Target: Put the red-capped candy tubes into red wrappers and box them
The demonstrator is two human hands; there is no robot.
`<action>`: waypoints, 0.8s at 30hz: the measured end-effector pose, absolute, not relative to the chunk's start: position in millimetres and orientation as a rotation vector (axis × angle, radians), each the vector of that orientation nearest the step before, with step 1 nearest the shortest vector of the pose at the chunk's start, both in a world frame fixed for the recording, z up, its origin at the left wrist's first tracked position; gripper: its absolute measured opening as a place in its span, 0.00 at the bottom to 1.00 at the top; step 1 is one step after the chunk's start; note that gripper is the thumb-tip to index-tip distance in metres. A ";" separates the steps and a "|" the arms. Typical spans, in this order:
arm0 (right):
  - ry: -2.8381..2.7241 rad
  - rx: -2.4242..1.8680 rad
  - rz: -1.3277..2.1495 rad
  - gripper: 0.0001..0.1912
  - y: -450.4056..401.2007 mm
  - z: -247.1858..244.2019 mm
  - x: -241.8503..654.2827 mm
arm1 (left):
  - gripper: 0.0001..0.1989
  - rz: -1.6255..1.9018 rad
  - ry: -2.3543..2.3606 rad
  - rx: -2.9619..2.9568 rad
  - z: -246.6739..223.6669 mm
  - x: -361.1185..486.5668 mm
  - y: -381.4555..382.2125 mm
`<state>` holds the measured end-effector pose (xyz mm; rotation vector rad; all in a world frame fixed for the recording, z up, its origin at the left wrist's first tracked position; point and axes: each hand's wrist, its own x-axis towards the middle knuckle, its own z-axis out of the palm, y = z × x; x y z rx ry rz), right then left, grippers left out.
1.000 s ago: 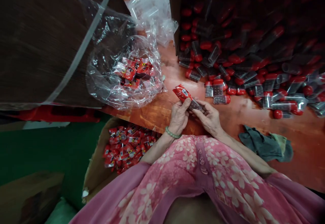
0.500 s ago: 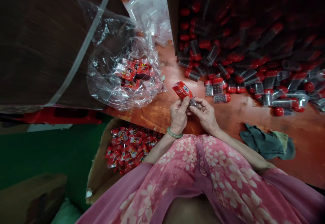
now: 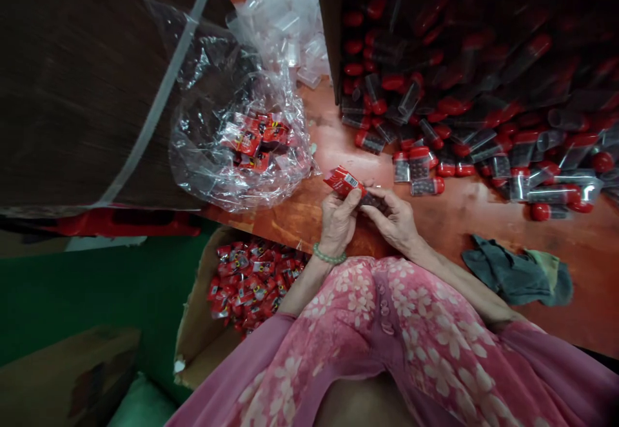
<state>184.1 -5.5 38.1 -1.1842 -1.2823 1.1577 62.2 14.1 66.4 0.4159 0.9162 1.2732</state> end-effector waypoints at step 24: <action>-1.697 -0.896 0.697 0.14 -8.0 49.1 206.8 | 0.20 0.900 0.825 0.390 80.1 53.1 -13.9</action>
